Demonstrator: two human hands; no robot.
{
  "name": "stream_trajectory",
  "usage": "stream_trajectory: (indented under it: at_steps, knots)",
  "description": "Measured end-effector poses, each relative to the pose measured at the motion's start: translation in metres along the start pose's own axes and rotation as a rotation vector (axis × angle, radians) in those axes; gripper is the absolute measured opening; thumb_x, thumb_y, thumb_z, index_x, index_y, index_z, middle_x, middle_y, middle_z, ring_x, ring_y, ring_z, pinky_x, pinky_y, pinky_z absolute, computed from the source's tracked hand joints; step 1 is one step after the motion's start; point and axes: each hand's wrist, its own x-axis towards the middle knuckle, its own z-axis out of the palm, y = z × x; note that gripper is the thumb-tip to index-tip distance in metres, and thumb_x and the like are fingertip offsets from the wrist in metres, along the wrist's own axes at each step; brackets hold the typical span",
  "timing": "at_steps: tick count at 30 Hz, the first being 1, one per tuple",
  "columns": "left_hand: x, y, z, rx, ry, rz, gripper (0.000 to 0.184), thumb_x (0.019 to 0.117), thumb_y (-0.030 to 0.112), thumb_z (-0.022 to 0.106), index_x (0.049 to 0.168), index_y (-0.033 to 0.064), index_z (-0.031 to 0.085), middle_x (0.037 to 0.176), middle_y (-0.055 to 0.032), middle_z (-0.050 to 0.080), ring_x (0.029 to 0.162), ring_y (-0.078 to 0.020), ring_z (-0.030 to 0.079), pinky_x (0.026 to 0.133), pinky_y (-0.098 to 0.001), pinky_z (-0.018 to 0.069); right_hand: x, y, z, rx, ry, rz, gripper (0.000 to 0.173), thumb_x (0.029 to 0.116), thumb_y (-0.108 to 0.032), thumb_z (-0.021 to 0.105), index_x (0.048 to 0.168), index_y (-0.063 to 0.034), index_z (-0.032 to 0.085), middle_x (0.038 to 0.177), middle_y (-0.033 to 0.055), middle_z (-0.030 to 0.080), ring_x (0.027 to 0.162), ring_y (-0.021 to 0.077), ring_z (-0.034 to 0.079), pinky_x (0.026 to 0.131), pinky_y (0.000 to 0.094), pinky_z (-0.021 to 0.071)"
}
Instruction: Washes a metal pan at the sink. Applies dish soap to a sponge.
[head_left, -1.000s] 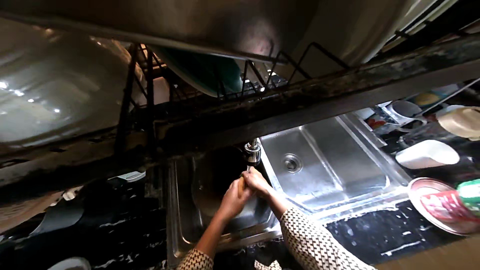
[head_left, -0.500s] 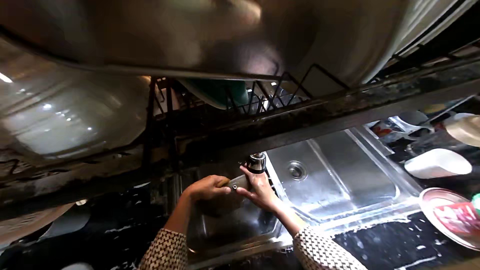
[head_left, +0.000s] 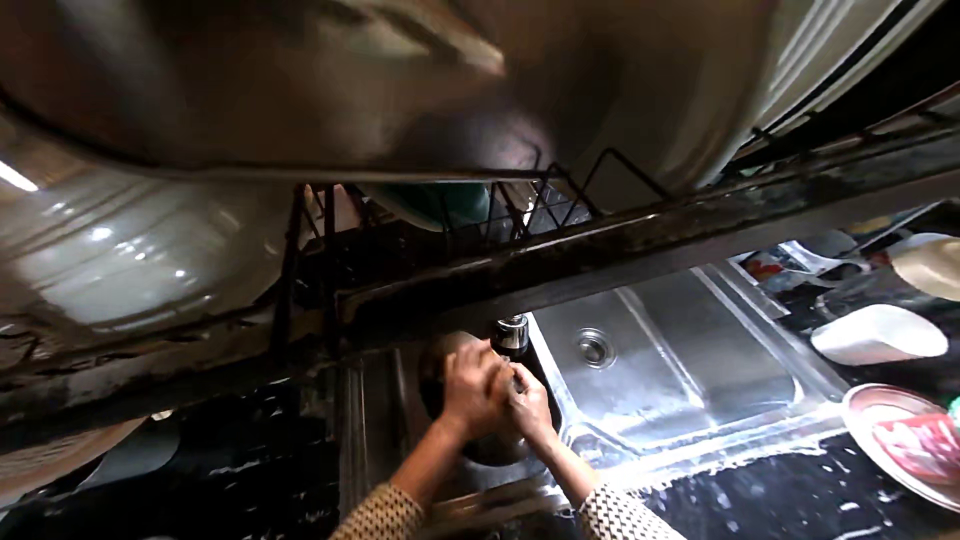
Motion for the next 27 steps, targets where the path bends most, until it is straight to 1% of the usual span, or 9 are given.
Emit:
stream_trajectory:
  at_steps: [3,6,9,10,13,15,19,22,27]
  knots:
    - [-0.013,-0.014,0.026,-0.067,0.218,0.088,0.037,0.1012,0.025,0.047,0.104,0.0046,0.078,0.124,-0.0194,0.070,0.123,-0.0374,0.062,0.109,-0.0564,0.0430,-0.010,0.002,0.003,-0.009,0.048,-0.084,0.037,0.0940,-0.016,0.064,0.126,0.0027,0.068,0.114,0.0179,0.074,0.106,0.0272,0.071,0.096,0.0497,0.0533]
    - [0.015,-0.056,0.006,-0.233,0.134,-0.205,0.041,0.1025,0.014,0.039,0.123,-0.0088,0.067,0.134,-0.0280,0.062,0.129,-0.0384,0.057,0.113,-0.0488,0.0428,-0.015,-0.006,-0.003,-0.106,0.017,-0.109,0.040,0.0977,-0.030,0.063,0.123,-0.0002,0.070,0.103,0.0163,0.075,0.095,0.0291,0.073,0.087,0.0540,0.0561]
    - [0.022,-0.051,-0.003,-0.275,0.105,-0.382,0.041,0.1040,0.009,0.039,0.136,-0.0086,0.058,0.145,-0.0295,0.053,0.138,-0.0396,0.049,0.118,-0.0490,0.0371,-0.012,-0.011,-0.007,-0.104,0.049,-0.164,0.038,0.0957,-0.031,0.063,0.117,0.0003,0.071,0.096,0.0133,0.075,0.087,0.0242,0.073,0.080,0.0483,0.0577]
    - [0.014,-0.031,0.002,-0.240,0.132,-0.325,0.042,0.1026,0.011,0.042,0.135,-0.0073,0.060,0.148,-0.0293,0.050,0.140,-0.0412,0.047,0.119,-0.0522,0.0344,-0.009,-0.013,-0.008,-0.090,0.054,-0.156,0.037,0.0958,-0.030,0.063,0.116,0.0000,0.071,0.095,0.0125,0.075,0.086,0.0227,0.072,0.081,0.0467,0.0578]
    - [-0.008,0.017,0.030,-0.146,0.337,-0.091,0.041,0.1032,0.031,0.050,0.109,0.0008,0.077,0.136,-0.0238,0.064,0.137,-0.0420,0.052,0.118,-0.0627,0.0287,-0.004,-0.015,-0.005,-0.108,0.054,-0.193,0.031,0.0915,-0.018,0.067,0.114,0.0013,0.072,0.096,0.0131,0.076,0.088,0.0219,0.073,0.083,0.0450,0.0580]
    - [0.006,0.006,0.020,-0.124,0.333,-0.064,0.040,0.1014,0.029,0.051,0.103,-0.0011,0.078,0.130,-0.0221,0.068,0.130,-0.0402,0.059,0.115,-0.0602,0.0360,-0.003,-0.016,-0.005,-0.118,0.030,-0.232,0.029,0.0914,-0.018,0.068,0.111,0.0036,0.073,0.095,0.0152,0.075,0.088,0.0233,0.073,0.083,0.0452,0.0581]
    - [0.035,-0.069,-0.029,-0.489,0.056,-0.629,0.039,0.1090,0.012,0.037,0.132,-0.0088,0.061,0.135,-0.0230,0.063,0.129,-0.0276,0.058,0.113,-0.0410,0.0426,-0.009,-0.021,-0.017,-0.005,-0.048,-0.219,0.034,0.0939,-0.029,0.066,0.111,0.0003,0.072,0.093,0.0073,0.074,0.082,0.0101,0.070,0.078,0.0317,0.0583]
    - [-0.004,-0.121,-0.006,-0.756,0.176,-1.144,0.042,0.1112,0.034,0.040,0.125,0.0006,0.062,0.103,-0.0131,0.065,0.085,-0.0182,0.060,0.076,-0.0377,0.0522,-0.009,-0.025,-0.022,0.270,-0.032,-0.100,0.021,0.0958,-0.015,0.064,0.110,0.0001,0.070,0.090,0.0029,0.074,0.079,0.0045,0.069,0.076,0.0228,0.0590]
    - [-0.086,-0.094,0.016,-1.035,0.306,-1.378,0.048,0.1130,0.037,0.026,0.135,0.0035,0.053,0.113,-0.0160,0.064,0.094,-0.0226,0.062,0.079,-0.0430,0.0539,0.006,-0.032,-0.010,0.544,0.067,0.033,0.015,0.1019,-0.007,0.055,0.107,0.0035,0.063,0.077,0.0036,0.069,0.067,0.0075,0.067,0.065,0.0240,0.0583]
